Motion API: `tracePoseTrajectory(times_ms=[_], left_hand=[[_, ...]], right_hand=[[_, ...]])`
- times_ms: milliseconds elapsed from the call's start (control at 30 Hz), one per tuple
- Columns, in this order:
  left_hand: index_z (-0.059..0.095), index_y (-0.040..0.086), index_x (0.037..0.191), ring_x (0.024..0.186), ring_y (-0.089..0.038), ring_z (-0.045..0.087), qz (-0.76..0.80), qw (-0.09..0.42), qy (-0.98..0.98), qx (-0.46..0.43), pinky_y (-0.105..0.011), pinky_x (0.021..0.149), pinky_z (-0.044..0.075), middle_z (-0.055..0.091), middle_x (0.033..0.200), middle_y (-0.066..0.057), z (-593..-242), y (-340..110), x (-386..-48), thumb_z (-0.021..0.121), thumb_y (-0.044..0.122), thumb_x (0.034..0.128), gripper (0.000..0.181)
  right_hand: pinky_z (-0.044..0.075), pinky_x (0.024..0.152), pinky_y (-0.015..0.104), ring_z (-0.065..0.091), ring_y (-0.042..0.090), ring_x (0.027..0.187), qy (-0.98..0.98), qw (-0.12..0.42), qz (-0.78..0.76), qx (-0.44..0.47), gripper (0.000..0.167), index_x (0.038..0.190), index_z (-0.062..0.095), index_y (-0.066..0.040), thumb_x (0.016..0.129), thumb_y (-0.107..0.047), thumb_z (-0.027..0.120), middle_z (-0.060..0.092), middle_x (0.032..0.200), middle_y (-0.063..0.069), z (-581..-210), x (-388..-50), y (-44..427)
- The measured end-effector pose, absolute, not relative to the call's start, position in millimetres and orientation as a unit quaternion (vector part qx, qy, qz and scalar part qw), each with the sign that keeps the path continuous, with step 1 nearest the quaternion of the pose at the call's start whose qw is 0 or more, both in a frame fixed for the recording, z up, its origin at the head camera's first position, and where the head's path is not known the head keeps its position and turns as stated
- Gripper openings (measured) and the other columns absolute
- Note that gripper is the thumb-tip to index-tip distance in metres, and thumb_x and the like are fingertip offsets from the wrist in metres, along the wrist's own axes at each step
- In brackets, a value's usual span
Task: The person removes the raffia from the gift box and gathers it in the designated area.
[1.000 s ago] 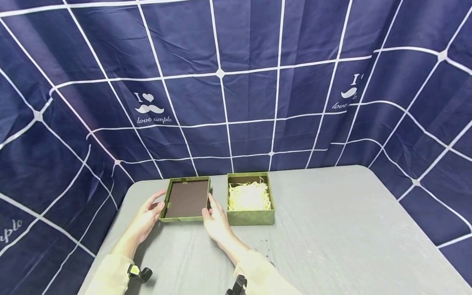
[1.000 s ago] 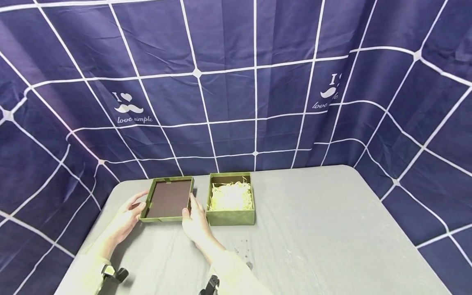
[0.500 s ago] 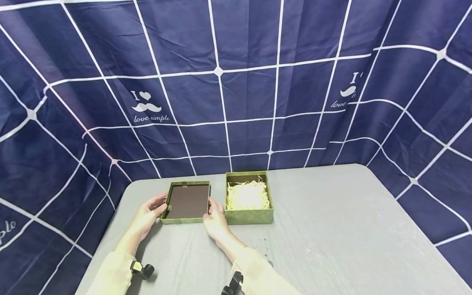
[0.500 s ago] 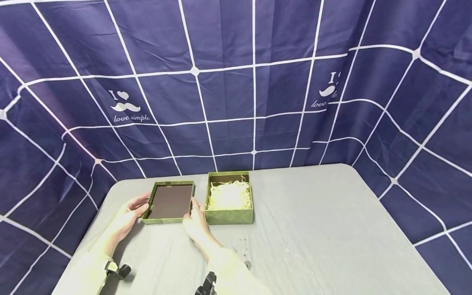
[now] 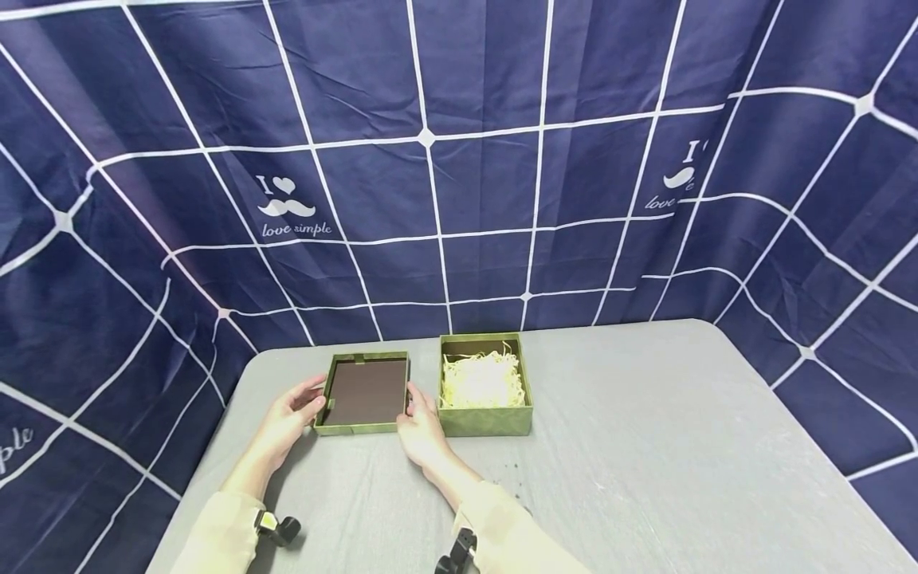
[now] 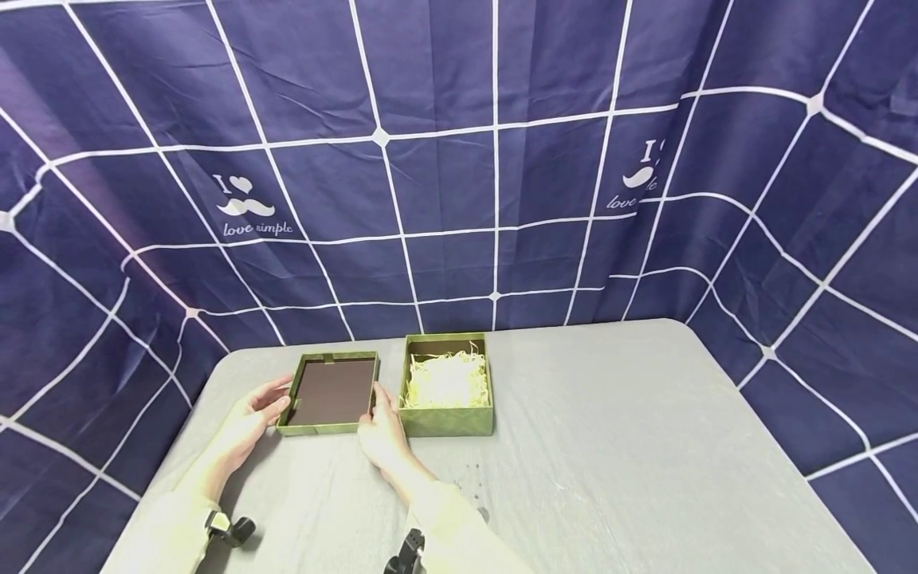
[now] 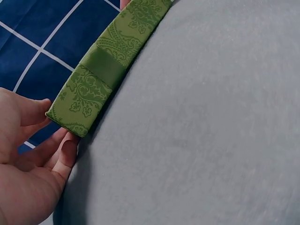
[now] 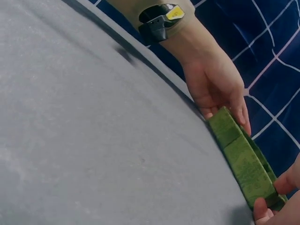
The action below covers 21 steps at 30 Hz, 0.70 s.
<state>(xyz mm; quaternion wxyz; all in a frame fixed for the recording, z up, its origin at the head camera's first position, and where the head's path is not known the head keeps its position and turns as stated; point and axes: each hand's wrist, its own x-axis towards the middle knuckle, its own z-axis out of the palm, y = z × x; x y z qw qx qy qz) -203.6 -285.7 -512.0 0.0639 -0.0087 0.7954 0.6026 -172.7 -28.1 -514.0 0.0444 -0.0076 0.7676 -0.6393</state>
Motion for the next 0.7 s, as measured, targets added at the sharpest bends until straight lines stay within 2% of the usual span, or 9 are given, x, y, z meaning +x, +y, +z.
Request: tracePoseTrajectory(times_ms=[167,300,400,533,633,700], left_hand=[[0.046,-0.004,0.161,0.108,0.002,0.062,0.608,0.054,0.792,-0.016,-0.021,0.087,0.051,0.056,0.151,-0.033,-512,-284,-204,0.06,0.008,0.1123,0.052],[0.047,-0.003,0.161,0.103,0.001,0.062,0.612,0.041,0.789,-0.036,-0.02,0.08,0.052,0.056,0.152,-0.032,-510,-282,-205,0.061,0.007,0.1118,0.052],[0.05,-0.003,0.159,0.098,0.0,0.063,0.608,0.013,0.791,-0.057,-0.02,0.074,0.052,0.058,0.152,-0.03,-508,-279,-207,0.063,0.009,0.1109,0.052],[0.057,-0.001,0.155,0.091,0.001,0.065,0.601,-0.054,0.793,-0.08,-0.019,0.069,0.051,0.063,0.148,-0.028,-499,-272,-209,0.069,0.01,0.1078,0.05],[0.061,0.002,0.152,0.089,0.001,0.064,0.601,-0.096,0.79,-0.075,-0.017,0.07,0.05,0.066,0.144,-0.027,-489,-263,-212,0.07,0.009,0.1057,0.048],[0.063,0.003,0.152,0.09,0.001,0.065,0.605,-0.109,0.786,-0.063,-0.017,0.073,0.051,0.067,0.142,-0.027,-482,-256,-215,0.071,0.008,0.1048,0.048]], right_hand=[[0.042,0.117,0.062,0.053,0.041,0.135,0.785,0.024,-0.619,-0.016,0.068,0.167,0.037,0.002,0.101,-0.001,0.054,0.042,0.155,0.028,-513,-169,-28],[0.032,0.123,0.067,0.043,0.049,0.148,0.805,0.008,-0.591,-0.051,0.068,0.167,0.037,0.001,0.102,-0.003,0.056,0.039,0.161,0.03,-505,-163,-26],[0.029,0.123,0.07,0.036,0.051,0.153,0.817,-0.001,-0.57,-0.088,0.068,0.167,0.038,0.0,0.102,-0.004,0.057,0.038,0.164,0.029,-496,-159,-22],[0.04,0.118,0.066,0.044,0.048,0.149,0.814,0.001,-0.567,-0.13,0.066,0.168,0.037,-0.003,0.104,-0.006,0.055,0.041,0.164,0.025,-479,-156,-14],[0.051,0.11,0.06,0.056,0.042,0.141,0.798,0.007,-0.583,-0.151,0.063,0.168,0.038,-0.004,0.107,-0.007,0.054,0.046,0.161,0.023,-466,-156,-4],[0.054,0.108,0.057,0.062,0.039,0.135,0.784,0.015,-0.6,-0.161,0.062,0.168,0.039,-0.005,0.108,-0.009,0.055,0.052,0.158,0.021,-456,-157,4]])
